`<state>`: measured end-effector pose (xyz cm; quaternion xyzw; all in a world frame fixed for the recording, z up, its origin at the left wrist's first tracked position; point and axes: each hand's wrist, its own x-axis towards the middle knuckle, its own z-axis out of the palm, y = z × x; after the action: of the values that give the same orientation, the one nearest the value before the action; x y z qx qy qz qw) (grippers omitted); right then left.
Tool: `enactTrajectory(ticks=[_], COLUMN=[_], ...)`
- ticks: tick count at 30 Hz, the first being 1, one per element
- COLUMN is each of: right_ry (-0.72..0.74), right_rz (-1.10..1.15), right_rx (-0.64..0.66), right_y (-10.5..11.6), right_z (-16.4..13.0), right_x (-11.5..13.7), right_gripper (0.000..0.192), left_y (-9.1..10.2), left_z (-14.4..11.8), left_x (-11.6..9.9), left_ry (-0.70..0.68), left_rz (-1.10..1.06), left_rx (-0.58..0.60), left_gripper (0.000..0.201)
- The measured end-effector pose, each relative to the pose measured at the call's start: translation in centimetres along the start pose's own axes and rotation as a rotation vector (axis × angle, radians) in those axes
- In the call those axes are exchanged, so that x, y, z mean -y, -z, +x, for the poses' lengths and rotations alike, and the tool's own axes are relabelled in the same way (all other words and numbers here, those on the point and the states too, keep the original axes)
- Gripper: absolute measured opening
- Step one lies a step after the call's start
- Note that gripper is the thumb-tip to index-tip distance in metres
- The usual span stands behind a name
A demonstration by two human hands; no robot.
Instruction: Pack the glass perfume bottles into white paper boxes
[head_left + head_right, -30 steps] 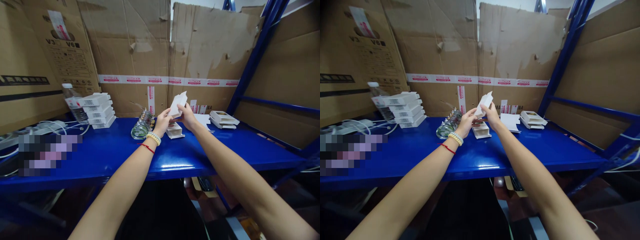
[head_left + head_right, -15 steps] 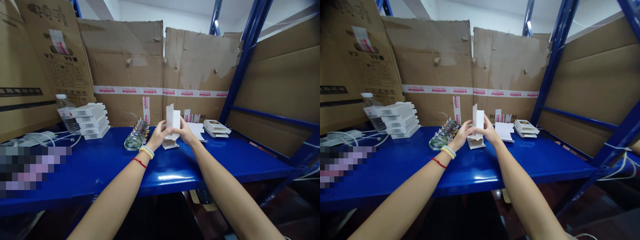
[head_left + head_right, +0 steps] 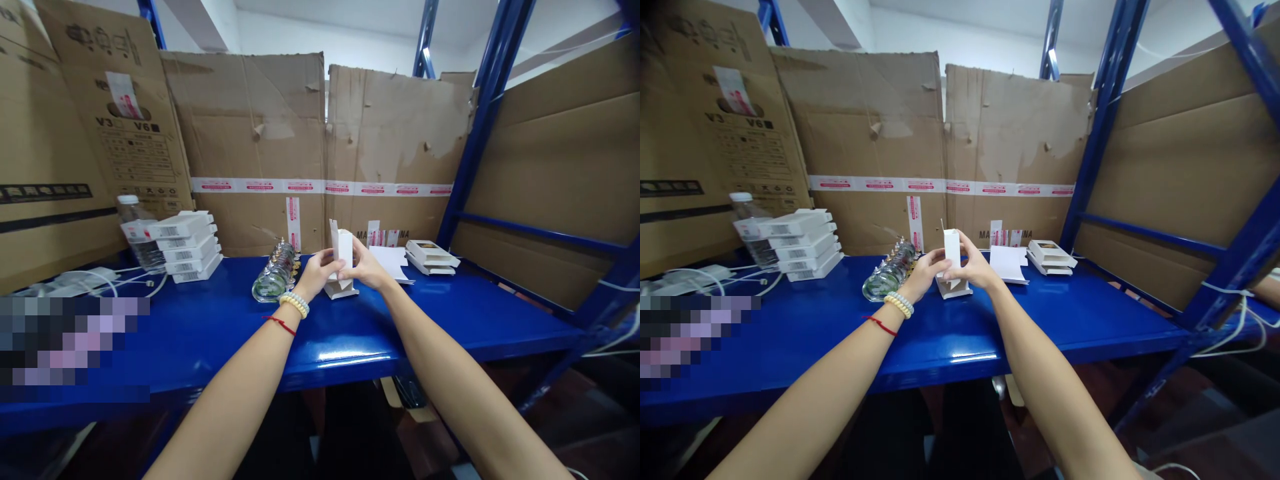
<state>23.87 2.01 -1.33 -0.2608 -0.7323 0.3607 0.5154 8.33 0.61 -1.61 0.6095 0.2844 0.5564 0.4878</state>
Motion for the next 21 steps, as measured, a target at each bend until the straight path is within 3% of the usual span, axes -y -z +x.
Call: enactTrajectory(ticks=[10,21], right_ry=[0.019,0.069], right_rz=[-0.064,-0.239], right_rx=[-0.005,0.042], right_y=[-0.15,0.11], right_z=[-0.18,-0.42], right_x=[0.31,0.26], right_gripper=[0.103,0.120], left_y=[0.17,0.93], left_z=[0.08,-0.07], left_x=[-0.21,-0.40], left_ry=[0.043,0.028], left_rz=[-0.060,-0.121], left_rx=[0.001,0.136], left_gripper=[0.056,0.065])
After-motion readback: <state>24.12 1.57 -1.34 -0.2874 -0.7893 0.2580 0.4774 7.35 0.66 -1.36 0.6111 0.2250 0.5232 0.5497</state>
